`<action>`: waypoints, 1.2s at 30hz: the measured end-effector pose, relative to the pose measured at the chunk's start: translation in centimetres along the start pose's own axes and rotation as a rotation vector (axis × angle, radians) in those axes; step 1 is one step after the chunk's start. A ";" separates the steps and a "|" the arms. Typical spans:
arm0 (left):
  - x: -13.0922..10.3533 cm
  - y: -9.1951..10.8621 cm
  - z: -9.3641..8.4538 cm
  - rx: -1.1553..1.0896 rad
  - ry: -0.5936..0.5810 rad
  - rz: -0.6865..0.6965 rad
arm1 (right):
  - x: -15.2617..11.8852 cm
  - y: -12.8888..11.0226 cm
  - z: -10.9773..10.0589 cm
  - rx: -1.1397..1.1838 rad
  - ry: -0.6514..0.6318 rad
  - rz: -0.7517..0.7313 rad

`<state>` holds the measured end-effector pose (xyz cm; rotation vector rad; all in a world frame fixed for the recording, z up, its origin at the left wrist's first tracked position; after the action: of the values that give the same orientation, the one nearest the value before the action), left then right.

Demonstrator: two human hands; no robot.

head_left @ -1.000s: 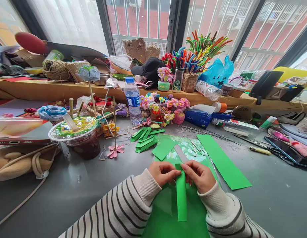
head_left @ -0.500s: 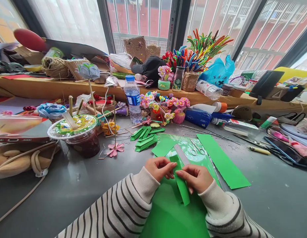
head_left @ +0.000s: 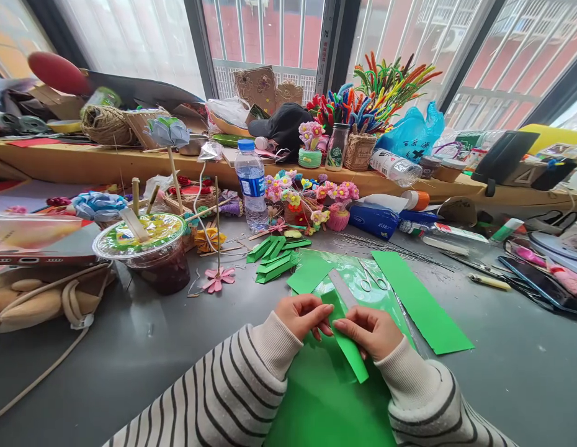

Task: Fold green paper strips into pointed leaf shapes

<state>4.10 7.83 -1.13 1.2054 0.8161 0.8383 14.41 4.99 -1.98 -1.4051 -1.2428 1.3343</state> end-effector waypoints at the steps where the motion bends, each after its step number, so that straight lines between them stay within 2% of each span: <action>1: 0.0 0.0 0.0 0.005 0.002 0.002 | 0.0 0.0 0.0 -0.004 -0.001 -0.002; 7: -0.2 0.2 -0.5 0.059 0.078 0.041 | 0.0 -0.2 0.2 -0.003 -0.009 -0.019; 13: -0.6 1.1 -1.3 0.155 0.179 0.049 | 0.2 -0.4 -0.1 0.003 0.040 -0.084; 23: -1.0 1.7 -2.0 0.292 0.259 0.104 | 0.2 -0.4 0.4 -0.026 -0.038 -0.074; 30: -1.2 1.9 -2.3 0.267 0.302 0.103 | 0.3 -0.3 0.6 -0.011 -0.062 -0.087; 36: -1.3 1.7 -3.6 0.155 0.406 0.086 | 0.2 -0.1 0.2 -0.024 -0.032 -0.109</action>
<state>0.12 8.60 0.06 1.2292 1.1810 1.1278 14.20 5.23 -1.97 -1.3175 -1.3414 1.2759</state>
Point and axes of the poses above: each hand's wrist, its own x-axis towards the middle knuckle, its own z-axis out of the palm, y = z × x, the point moved 8 cm from there along x, towards the middle knuckle, and after that the axes turned 2 degrees about -y, right-handed, at the moved point
